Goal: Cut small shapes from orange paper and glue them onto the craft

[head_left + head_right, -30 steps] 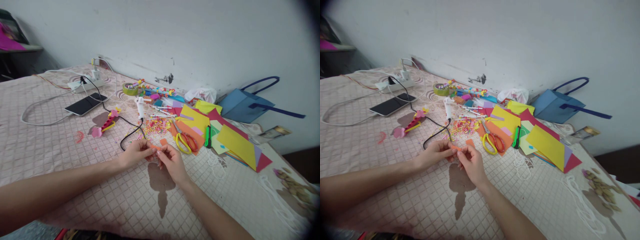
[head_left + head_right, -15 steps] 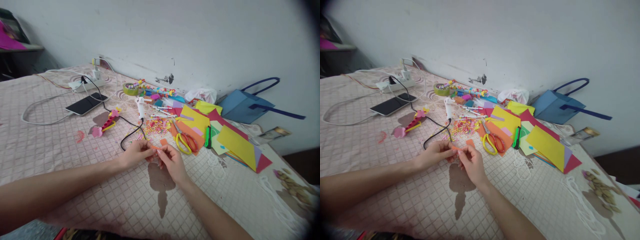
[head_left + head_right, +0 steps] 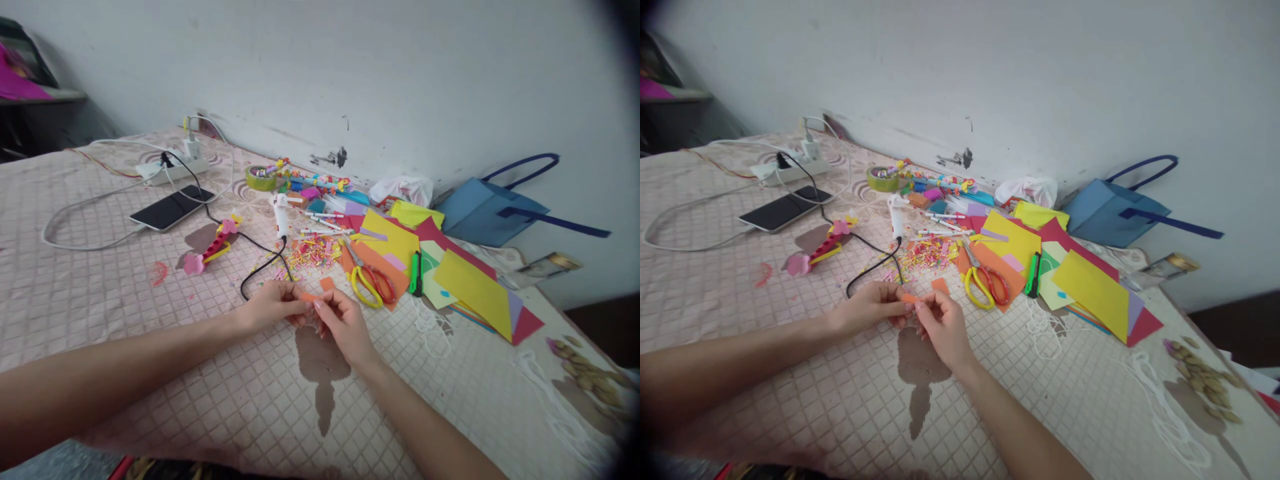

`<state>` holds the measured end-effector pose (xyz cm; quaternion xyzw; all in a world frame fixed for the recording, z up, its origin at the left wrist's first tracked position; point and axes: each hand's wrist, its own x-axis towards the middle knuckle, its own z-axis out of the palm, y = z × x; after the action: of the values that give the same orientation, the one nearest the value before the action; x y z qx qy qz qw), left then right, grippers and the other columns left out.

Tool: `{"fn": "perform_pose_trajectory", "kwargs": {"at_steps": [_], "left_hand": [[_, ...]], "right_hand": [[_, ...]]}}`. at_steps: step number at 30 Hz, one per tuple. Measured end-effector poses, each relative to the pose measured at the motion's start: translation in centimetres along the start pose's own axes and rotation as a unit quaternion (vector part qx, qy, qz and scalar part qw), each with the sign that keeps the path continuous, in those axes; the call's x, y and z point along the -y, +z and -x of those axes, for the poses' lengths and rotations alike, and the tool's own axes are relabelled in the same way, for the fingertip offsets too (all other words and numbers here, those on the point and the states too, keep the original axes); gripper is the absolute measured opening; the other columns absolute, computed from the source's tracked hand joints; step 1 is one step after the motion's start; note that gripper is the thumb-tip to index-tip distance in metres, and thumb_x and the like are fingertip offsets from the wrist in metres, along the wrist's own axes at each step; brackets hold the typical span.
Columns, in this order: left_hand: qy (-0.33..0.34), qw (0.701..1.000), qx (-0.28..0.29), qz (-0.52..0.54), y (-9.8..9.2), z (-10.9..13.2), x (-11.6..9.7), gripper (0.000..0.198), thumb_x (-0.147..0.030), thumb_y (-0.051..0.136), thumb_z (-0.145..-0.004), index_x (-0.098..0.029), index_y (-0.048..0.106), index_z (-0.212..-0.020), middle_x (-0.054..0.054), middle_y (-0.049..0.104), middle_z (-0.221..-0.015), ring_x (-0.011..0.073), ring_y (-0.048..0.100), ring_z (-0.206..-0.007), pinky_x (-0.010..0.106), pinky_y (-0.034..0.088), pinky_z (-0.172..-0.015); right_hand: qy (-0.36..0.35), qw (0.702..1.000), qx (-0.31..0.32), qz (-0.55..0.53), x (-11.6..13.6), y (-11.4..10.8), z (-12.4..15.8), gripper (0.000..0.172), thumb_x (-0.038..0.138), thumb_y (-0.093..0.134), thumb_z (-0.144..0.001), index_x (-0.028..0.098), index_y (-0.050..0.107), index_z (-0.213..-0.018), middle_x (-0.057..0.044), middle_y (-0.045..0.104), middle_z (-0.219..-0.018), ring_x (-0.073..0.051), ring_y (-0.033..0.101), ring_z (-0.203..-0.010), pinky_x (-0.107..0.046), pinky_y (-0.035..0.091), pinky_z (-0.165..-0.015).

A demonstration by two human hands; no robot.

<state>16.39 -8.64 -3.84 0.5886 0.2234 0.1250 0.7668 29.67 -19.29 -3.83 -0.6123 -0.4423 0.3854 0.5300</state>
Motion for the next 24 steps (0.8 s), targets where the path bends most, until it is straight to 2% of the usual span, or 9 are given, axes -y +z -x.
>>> {"fn": "perform_pose_trajectory", "kwargs": {"at_steps": [8, 16, 24], "left_hand": [[-0.029, 1.0, -0.003, 0.009, -0.01, 0.07, -0.59, 0.022, -0.032, 0.072, -0.066, -0.012, 0.063, -0.07, 0.0, 0.065, -0.059, 0.0081, 0.059, -0.05, 0.019, 0.047, -0.053], [-0.022, 0.999, -0.012, -0.035, 0.14, 0.09, -0.32, 0.025, -0.033, 0.072, -0.067, -0.012, 0.059, -0.07, -0.001, 0.064, -0.056, 0.0091, 0.059, -0.05, 0.021, 0.048, -0.053], [-0.026, 0.998, 0.037, -0.046, -0.14, -0.11, -0.03, 0.027, -0.035, 0.072, -0.067, -0.011, 0.063, -0.077, 0.001, 0.068, -0.067, 0.0097, 0.062, -0.055, 0.023, 0.052, -0.057]], "right_hand": [[-0.007, 1.0, 0.011, -0.013, 0.23, 0.04, 0.05, 0.025, 0.039, 0.05, -0.087, 0.019, 0.053, -0.072, 0.005, 0.05, -0.054, -0.007, 0.047, -0.043, -0.018, 0.039, -0.039], [-0.005, 0.999, 0.015, 0.031, 0.07, -0.32, -0.13, 0.022, 0.037, 0.056, -0.083, 0.018, 0.054, -0.071, 0.005, 0.05, -0.054, -0.007, 0.046, -0.044, -0.017, 0.039, -0.04], [-0.037, 0.998, 0.004, 0.041, 0.46, -0.13, 0.06, 0.022, 0.035, 0.056, -0.084, 0.018, 0.054, -0.07, 0.005, 0.051, -0.055, -0.007, 0.047, -0.045, -0.018, 0.039, -0.043]]}}
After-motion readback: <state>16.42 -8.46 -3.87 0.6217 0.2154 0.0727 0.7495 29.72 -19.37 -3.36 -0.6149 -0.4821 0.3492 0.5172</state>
